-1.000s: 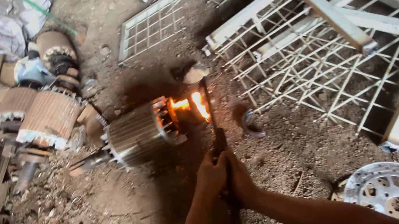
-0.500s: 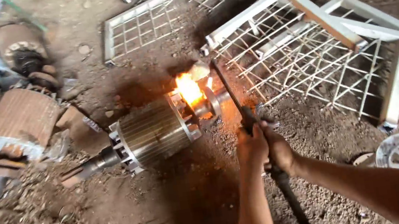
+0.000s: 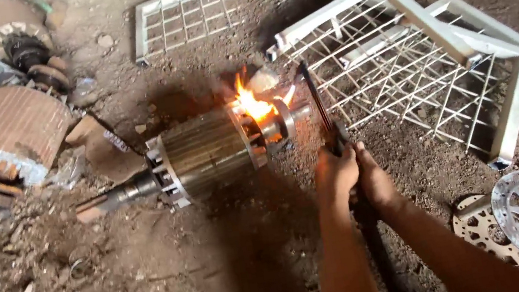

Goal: Using a heating torch to disassemble or repair components of an electric motor.

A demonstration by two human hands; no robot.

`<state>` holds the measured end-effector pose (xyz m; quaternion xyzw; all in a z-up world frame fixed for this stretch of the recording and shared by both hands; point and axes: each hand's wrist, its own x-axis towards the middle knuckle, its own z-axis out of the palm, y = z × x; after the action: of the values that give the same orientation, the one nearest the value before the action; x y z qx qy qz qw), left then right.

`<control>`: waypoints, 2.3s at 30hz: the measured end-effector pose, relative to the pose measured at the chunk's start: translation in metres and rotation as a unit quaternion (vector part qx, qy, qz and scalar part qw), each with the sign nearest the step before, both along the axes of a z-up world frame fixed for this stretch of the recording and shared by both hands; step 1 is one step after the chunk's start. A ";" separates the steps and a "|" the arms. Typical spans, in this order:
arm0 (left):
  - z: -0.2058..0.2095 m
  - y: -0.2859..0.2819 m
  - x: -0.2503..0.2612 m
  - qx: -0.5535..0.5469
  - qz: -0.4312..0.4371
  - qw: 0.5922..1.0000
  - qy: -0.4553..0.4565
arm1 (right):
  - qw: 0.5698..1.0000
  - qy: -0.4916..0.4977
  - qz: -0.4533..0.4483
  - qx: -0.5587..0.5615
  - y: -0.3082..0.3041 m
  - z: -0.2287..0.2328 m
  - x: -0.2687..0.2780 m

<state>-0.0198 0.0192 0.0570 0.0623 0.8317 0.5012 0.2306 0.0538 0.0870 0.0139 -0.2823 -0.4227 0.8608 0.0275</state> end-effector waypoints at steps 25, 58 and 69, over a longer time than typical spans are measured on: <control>-0.038 -0.038 -0.016 -0.049 0.084 0.994 0.048 | 0.984 0.105 0.040 -0.140 -0.025 -0.053 -0.034; -0.035 -0.053 -0.024 -0.008 0.119 0.989 -0.083 | 0.975 0.090 0.057 -0.197 -0.024 -0.016 -0.018; -0.036 -0.051 -0.026 -0.028 0.117 0.990 -0.077 | 0.980 0.077 0.054 -0.173 -0.025 -0.026 -0.028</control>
<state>-0.0458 -0.0319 0.0208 -0.0804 0.8268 0.5044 0.2356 0.0259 0.0615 -0.0121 -0.1920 -0.2790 0.9402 -0.0359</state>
